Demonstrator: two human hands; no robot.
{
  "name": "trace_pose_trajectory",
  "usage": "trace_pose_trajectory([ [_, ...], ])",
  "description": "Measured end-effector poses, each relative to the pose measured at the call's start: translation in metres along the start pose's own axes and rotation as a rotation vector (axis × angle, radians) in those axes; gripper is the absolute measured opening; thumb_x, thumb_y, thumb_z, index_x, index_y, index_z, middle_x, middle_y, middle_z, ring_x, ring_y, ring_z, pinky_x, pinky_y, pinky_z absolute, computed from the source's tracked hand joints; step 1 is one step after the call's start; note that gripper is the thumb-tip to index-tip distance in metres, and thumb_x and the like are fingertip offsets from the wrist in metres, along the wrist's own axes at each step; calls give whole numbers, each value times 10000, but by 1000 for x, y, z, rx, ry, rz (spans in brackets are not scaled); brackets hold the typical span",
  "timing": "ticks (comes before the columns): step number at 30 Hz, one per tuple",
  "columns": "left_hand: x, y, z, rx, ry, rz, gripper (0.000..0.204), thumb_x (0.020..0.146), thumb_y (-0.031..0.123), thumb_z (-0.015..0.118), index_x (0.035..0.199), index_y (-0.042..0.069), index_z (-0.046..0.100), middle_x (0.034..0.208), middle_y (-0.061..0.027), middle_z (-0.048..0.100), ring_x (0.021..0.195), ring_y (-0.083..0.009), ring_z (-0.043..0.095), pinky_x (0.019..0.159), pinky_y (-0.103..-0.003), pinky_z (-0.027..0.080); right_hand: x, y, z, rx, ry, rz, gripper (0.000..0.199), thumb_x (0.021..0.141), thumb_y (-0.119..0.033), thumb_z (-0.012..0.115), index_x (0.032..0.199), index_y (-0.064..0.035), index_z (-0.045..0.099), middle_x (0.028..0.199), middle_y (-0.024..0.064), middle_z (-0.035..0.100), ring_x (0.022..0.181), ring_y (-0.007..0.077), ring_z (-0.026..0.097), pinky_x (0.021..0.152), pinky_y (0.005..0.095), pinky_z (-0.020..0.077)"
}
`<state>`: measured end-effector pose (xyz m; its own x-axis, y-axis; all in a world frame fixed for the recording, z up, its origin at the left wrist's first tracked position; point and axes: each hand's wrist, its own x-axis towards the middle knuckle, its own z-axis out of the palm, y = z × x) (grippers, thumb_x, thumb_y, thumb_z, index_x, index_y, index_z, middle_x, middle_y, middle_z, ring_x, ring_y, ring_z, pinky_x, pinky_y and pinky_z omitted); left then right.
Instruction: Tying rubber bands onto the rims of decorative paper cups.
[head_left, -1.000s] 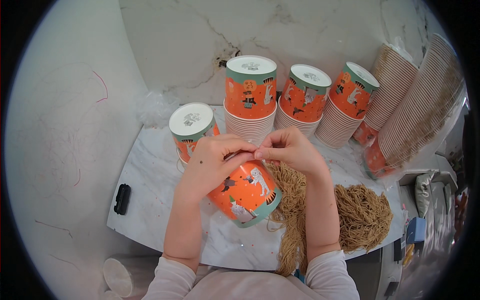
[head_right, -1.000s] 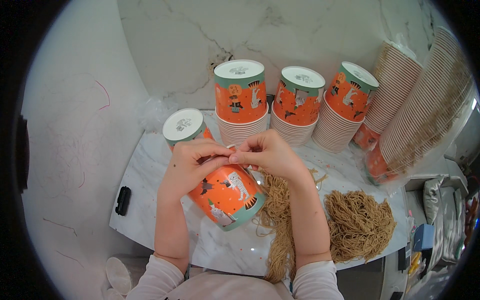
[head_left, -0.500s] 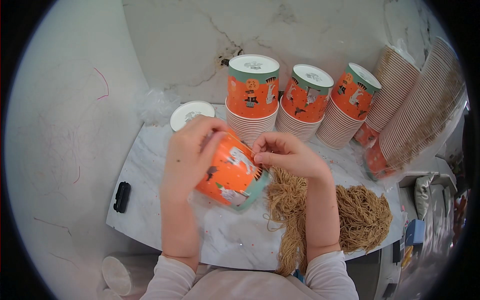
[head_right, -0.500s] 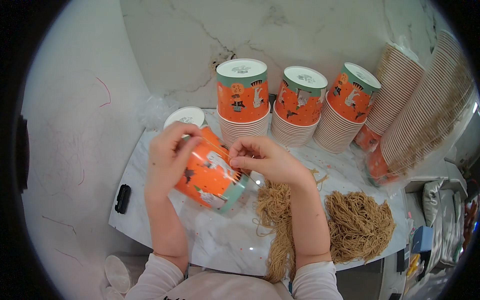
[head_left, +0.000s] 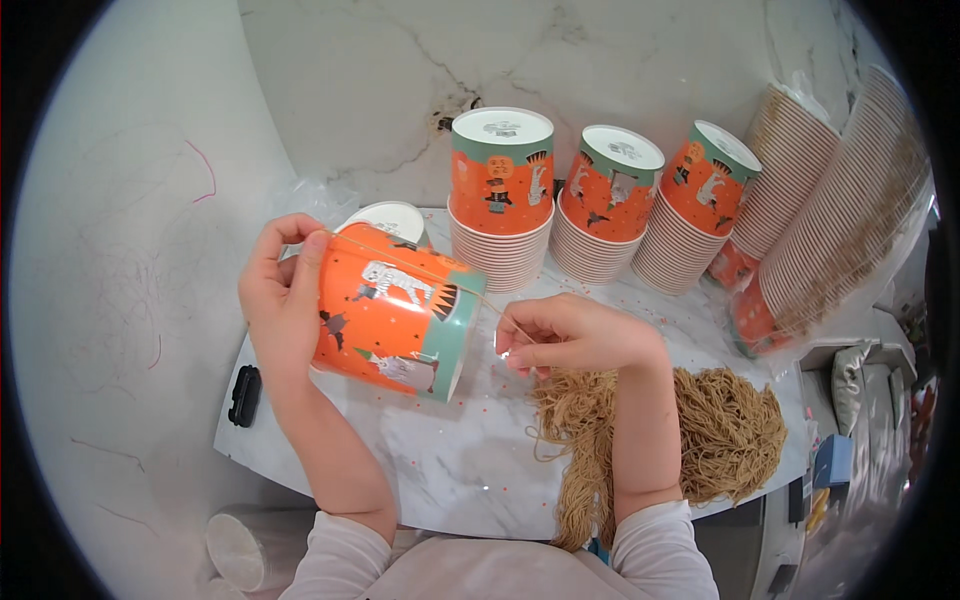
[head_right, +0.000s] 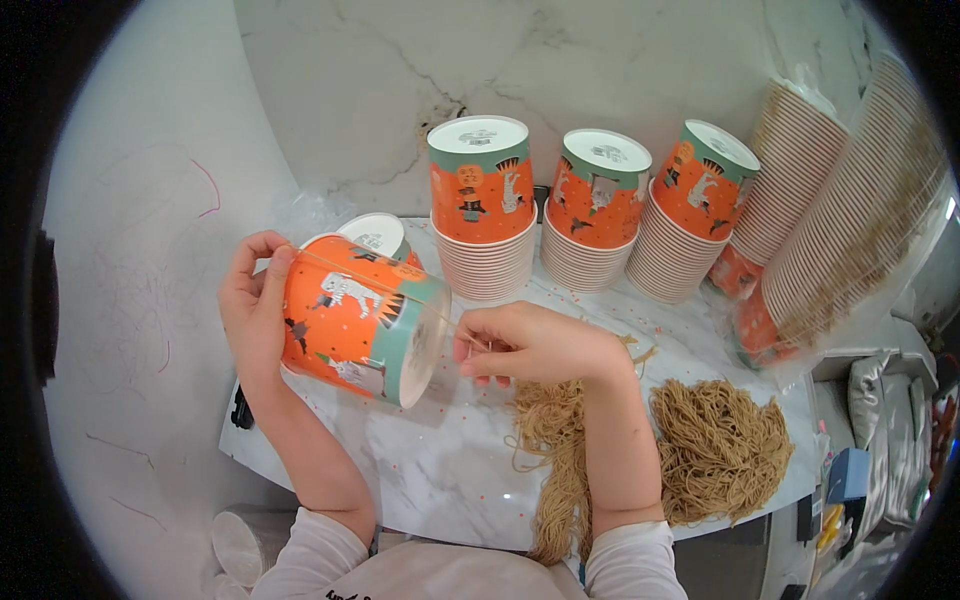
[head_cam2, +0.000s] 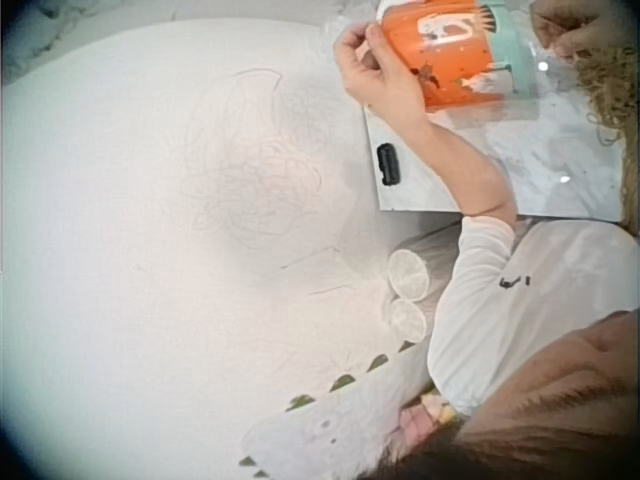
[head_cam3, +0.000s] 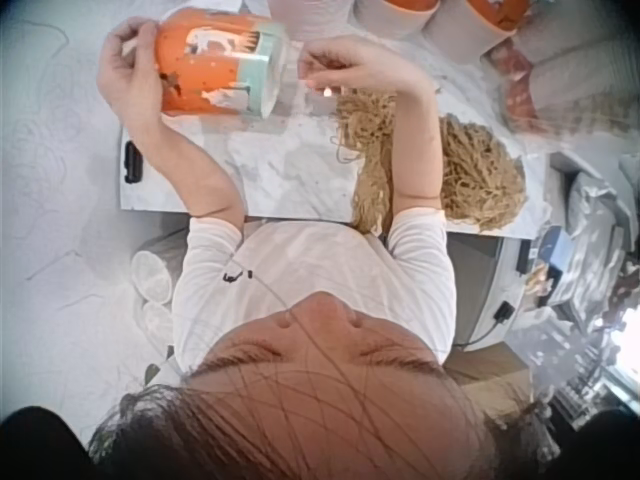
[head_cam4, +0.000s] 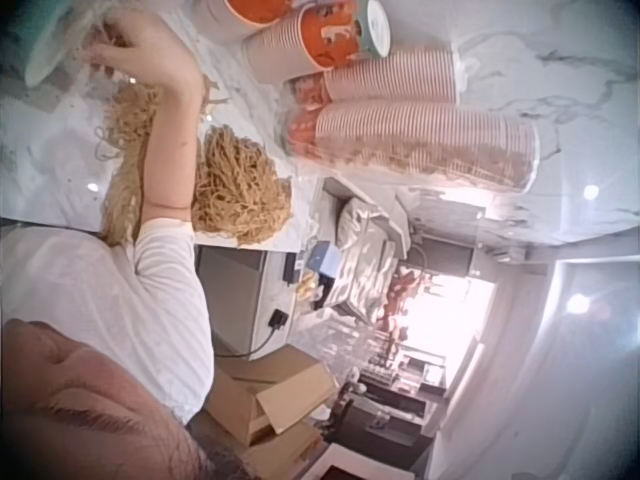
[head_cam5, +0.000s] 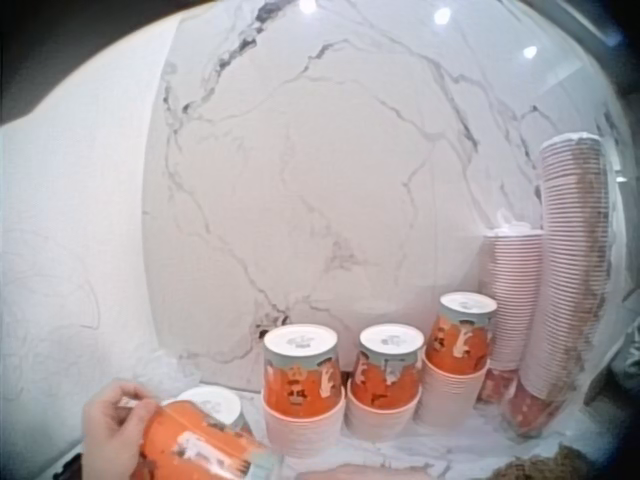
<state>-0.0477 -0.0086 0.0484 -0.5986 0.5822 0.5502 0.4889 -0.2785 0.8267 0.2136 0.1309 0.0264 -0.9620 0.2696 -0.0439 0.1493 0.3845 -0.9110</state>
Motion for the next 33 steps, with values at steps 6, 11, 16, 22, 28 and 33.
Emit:
trace_pose_trajectory([
  [6, 7, -5, -23, -53, 249, 32, 105, 994, 120, 630, 1009, 17, 633, 925, -8, 648, 795, -61, 579, 747, -218, 471, -32, 17, -35, 97, 209, 56, 144, 988, -164, 635, 994, -21, 653, 795, -26, 619, 696, 46, 574, 623, 216, 465],
  [11, 7, -8, -32, -87, 199, 52, 92, 987, 109, 628, 1010, 20, 635, 917, -8, 645, 781, -64, 580, 736, -219, 474, -62, 27, -62, 65, 688, -34, 169, 982, -184, 646, 959, -27, 704, 740, -58, 574, 683, 19, 468, 624, 197, 380],
  [16, -4, 5, -13, -9, -95, -97, 74, 963, 65, 618, 1008, 7, 629, 921, -13, 634, 715, -59, 593, 666, -222, 470, -68, 35, -71, 56, 851, 63, 181, 963, -181, 657, 955, -13, 724, 707, -40, 581, 667, 51, 477, 611, 226, 376],
  [22, -20, 17, 36, 175, -359, -106, 79, 929, 39, 622, 984, -19, 616, 899, -77, 642, 642, -144, 616, 630, -281, 483, -65, 42, -52, -987, 1215, 387, 275, 865, -182, 738, 1060, 10, 709, 929, 136, 704, 900, 229, 669, 795, 334, 503],
  [28, -33, 15, 50, 268, -441, 29, 111, 932, 75, 630, 1002, -11, 615, 957, -135, 662, 766, -286, 651, 717, -373, 503, 11, 0, 8, -154, 712, -291, 332, 845, -139, 783, 1103, 14, 642, 1060, 98, 692, 1013, 201, 670, 908, 335, 515],
  [33, -39, 17, 64, 231, -450, 102, 101, 928, 32, 633, 1010, -27, 622, 933, -89, 657, 639, -117, 559, 596, -267, 469, 26, 2, 27, 120, 557, -263, 395, 880, -146, 765, 1191, -24, 554, 1144, 77, 664, 1031, 198, 670, 939, 331, 532],
])
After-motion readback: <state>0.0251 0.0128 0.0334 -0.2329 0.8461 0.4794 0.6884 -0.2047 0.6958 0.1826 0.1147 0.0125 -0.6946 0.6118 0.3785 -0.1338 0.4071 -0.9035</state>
